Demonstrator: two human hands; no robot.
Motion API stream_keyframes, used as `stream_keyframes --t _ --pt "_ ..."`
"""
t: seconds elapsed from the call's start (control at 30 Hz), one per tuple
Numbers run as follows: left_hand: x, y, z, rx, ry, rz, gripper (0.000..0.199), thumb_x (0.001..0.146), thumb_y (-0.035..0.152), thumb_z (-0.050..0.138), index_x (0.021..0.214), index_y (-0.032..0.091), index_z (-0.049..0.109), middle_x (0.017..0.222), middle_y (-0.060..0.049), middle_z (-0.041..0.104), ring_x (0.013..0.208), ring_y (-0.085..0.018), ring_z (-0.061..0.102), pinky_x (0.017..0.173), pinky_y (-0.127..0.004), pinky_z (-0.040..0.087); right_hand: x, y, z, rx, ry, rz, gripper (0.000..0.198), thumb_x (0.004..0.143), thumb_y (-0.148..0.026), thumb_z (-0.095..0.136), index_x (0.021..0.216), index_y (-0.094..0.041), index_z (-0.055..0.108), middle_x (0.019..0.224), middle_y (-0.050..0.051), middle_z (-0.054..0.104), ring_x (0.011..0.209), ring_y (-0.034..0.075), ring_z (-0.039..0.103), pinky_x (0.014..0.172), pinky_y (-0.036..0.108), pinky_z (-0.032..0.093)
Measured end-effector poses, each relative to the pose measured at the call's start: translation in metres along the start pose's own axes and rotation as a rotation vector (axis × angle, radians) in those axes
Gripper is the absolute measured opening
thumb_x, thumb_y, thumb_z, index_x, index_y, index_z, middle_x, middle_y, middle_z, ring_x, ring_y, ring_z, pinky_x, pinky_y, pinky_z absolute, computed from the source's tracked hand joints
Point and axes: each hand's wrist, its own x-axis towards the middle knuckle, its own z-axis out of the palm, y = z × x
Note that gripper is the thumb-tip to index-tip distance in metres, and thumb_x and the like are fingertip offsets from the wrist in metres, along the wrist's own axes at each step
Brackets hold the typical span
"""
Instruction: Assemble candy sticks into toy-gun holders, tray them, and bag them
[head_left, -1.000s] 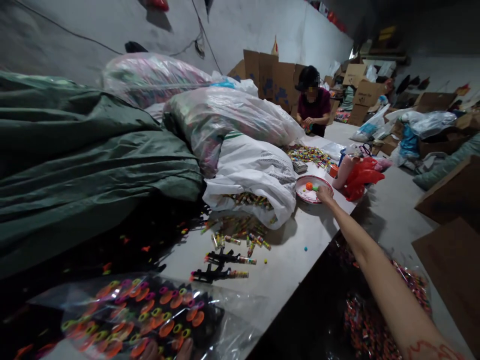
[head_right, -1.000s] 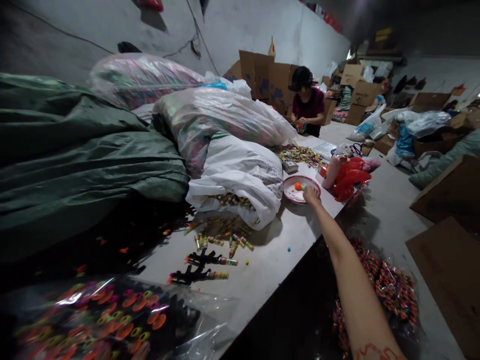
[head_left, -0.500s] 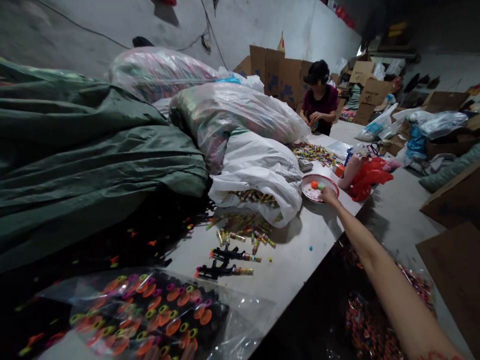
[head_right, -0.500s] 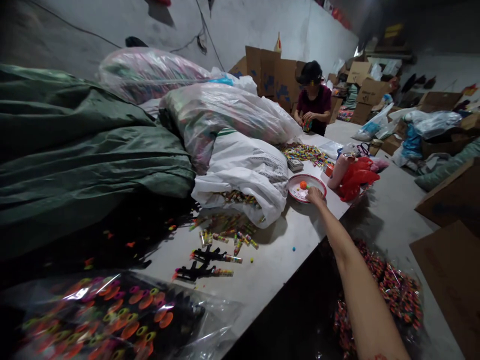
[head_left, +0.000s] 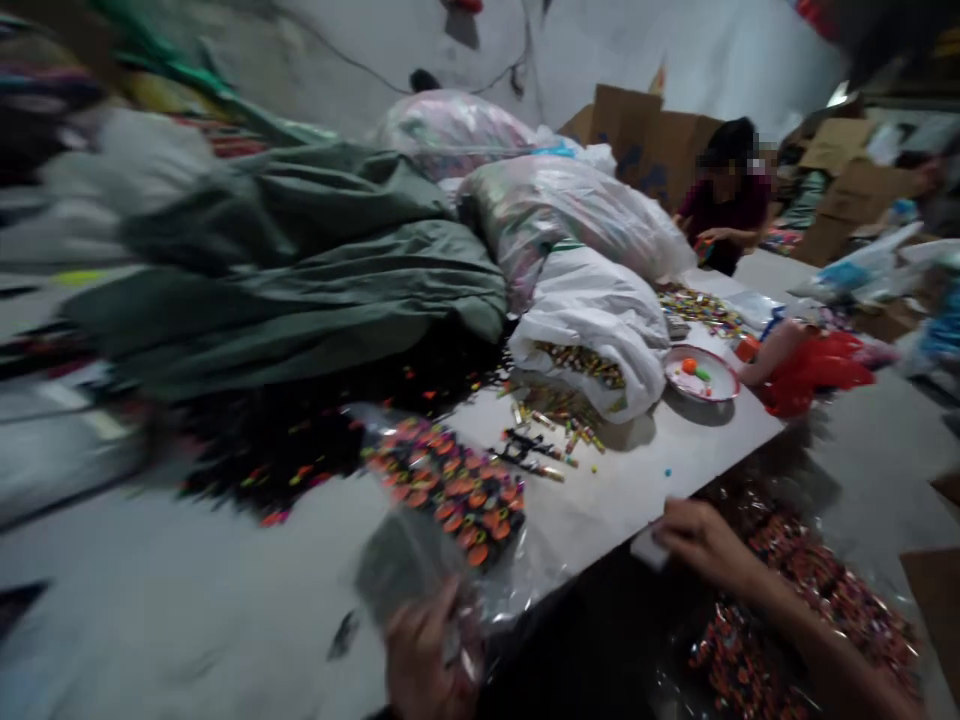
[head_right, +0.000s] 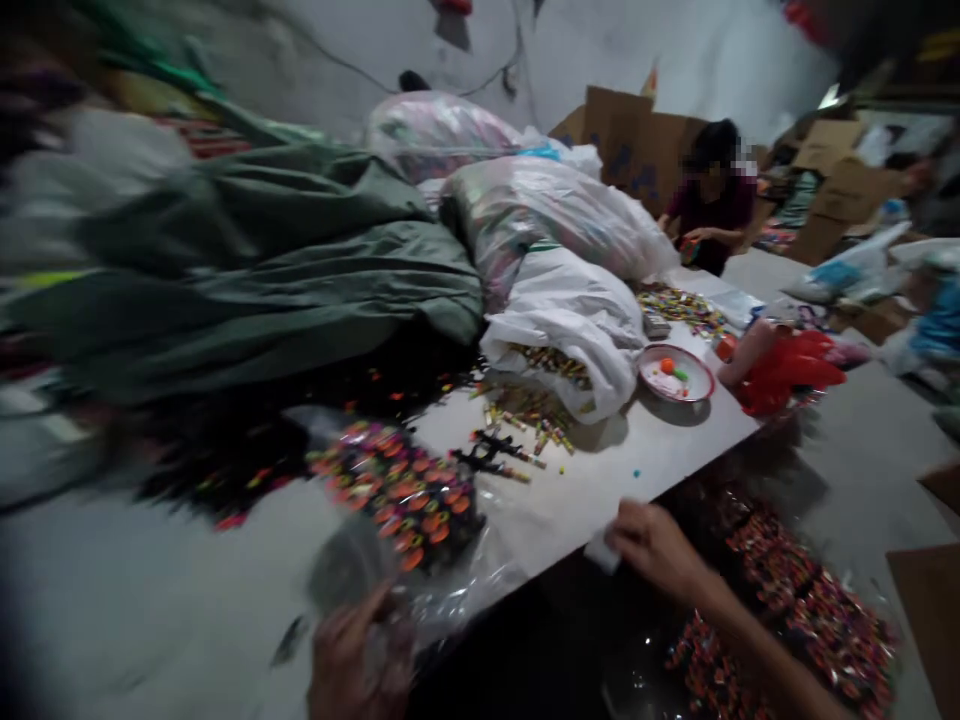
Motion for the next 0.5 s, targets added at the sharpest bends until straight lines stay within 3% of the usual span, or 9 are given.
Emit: stream_keyframes --t 0.1,0.23,0.33,0.5 --pt "0.004 0.012 -0.010 0.000 0.019 0.094 0.038 0.086 0.012 0.050 0.124 0.015 0.049 0.085 -0.006 0.068 0.064 -0.013 0.056 0.078 -0.033 0.045 -0.028 -0.049 0.066 0.088 -0.186 -0.005 0.028 0.089 -0.029 0.048 0.070 -0.018 0.066 0.064 0.001 0.058 0.062 0.012 0.052 0.060 0.023 0.036" --pt "0.002 0.018 -0.029 -0.019 0.038 0.029 0.040 0.081 0.006 0.058 0.120 0.013 0.051 0.087 -0.007 0.067 0.069 -0.013 0.058 0.078 -0.032 0.046 -0.005 -0.089 0.125 0.366 -0.034 0.120 0.025 0.082 -0.032 0.057 0.067 -0.016 0.067 0.060 0.000 0.059 0.060 0.012 0.052 0.057 0.022 0.037" --pt "-0.008 0.019 -0.040 -0.049 0.094 -0.030 0.034 0.080 0.007 0.061 0.111 0.016 0.055 0.084 -0.004 0.065 0.075 -0.014 0.059 0.078 -0.032 0.048 0.019 -0.097 0.146 0.537 0.032 0.217 0.024 0.076 -0.033 0.063 0.061 -0.015 0.062 0.053 -0.003 0.053 0.052 0.010 0.046 0.053 0.021 0.035" --pt "-0.023 0.023 -0.041 -0.128 0.111 -0.094 0.020 0.083 0.011 0.058 0.103 0.015 0.057 0.081 -0.004 0.063 0.076 -0.015 0.058 0.077 -0.033 0.048 0.026 -0.103 0.157 0.649 0.081 0.208 0.025 0.072 -0.035 0.069 0.059 -0.015 0.058 0.053 -0.004 0.050 0.051 0.008 0.042 0.051 0.020 0.033"
